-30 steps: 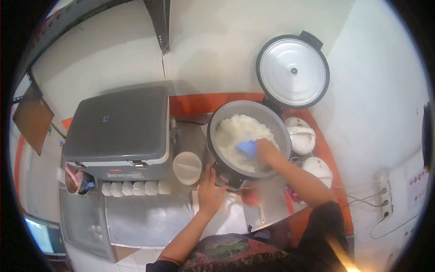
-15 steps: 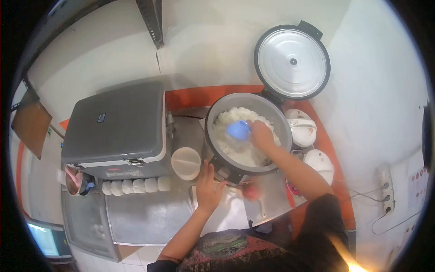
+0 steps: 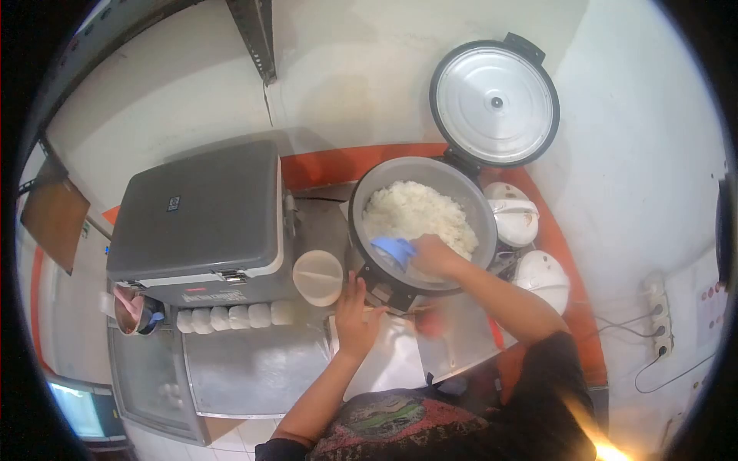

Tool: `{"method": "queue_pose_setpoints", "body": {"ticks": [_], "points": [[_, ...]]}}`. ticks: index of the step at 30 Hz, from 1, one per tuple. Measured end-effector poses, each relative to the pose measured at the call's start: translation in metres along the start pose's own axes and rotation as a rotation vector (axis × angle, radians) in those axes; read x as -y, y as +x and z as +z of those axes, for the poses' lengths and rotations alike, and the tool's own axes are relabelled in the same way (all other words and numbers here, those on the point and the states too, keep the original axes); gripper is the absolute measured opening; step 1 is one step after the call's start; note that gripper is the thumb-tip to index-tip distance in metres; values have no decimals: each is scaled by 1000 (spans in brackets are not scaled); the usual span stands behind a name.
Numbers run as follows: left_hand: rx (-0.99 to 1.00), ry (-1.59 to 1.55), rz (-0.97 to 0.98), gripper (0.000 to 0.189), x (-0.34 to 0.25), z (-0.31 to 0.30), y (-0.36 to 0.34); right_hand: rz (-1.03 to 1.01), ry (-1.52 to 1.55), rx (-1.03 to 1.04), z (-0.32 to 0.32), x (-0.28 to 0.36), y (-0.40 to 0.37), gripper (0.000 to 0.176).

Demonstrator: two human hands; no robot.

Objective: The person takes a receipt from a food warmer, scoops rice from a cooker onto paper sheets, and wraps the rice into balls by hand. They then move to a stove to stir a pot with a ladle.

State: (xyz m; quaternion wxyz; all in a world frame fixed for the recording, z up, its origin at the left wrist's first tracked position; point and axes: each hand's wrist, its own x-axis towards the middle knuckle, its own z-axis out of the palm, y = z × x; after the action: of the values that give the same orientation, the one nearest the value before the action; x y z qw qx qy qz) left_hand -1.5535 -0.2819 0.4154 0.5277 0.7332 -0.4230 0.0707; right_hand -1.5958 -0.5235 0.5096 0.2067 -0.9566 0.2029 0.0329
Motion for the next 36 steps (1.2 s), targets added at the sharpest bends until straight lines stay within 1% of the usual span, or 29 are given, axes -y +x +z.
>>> {"method": "queue_pose_setpoints", "body": {"ticks": [2,5,8,11,13,16,17,20,22,23,24,25,26,27,28,30,32,33,36], "points": [[-18,-4,11,87,1,0,3,-74,-21,-94,7,-13,-5,20],[-33,-8,21,87,2,0,1,232,417,60,-17,20,-12,13],[-9,-7,11,88,0,0,2,349,687,100,-9,16,8,13],[46,-7,-27,88,-2,-4,2,407,1022,167,-4,-1,25,14],[92,-27,-66,87,-7,-10,2,421,1174,165,-7,-6,29,9],[44,53,-6,86,-5,-14,-19,448,1393,174,-13,-14,15,5],[122,91,-38,84,4,-15,-34,459,1461,176,-17,-16,6,7],[365,178,-130,82,58,-11,-79,410,1424,184,-37,10,-52,10],[531,199,-179,84,93,-12,-112,393,1438,279,-32,21,-93,10],[595,222,-152,88,99,-14,-121,389,1451,337,-19,24,-111,11],[663,243,-128,92,103,-17,-121,336,1507,420,-1,23,-129,11],[706,216,-70,105,105,-23,-125,390,1491,464,21,27,-146,14],[793,266,-26,112,104,-26,-125,432,1471,504,40,33,-161,18],[872,317,30,118,104,-28,-123,445,1443,495,59,37,-173,23],[936,347,14,119,102,-29,-123,458,1415,486,77,42,-184,28],[1049,413,8,121,102,-29,-122,428,1344,367,142,35,-198,41],[1057,448,-20,128,106,-23,-129,109,561,-17,257,9,-207,53],[1060,464,-33,131,108,-20,-132,-45,160,-196,295,-2,-209,60],[1052,456,-109,132,103,-21,-132,-47,318,-24,315,-4,-219,68]]}}
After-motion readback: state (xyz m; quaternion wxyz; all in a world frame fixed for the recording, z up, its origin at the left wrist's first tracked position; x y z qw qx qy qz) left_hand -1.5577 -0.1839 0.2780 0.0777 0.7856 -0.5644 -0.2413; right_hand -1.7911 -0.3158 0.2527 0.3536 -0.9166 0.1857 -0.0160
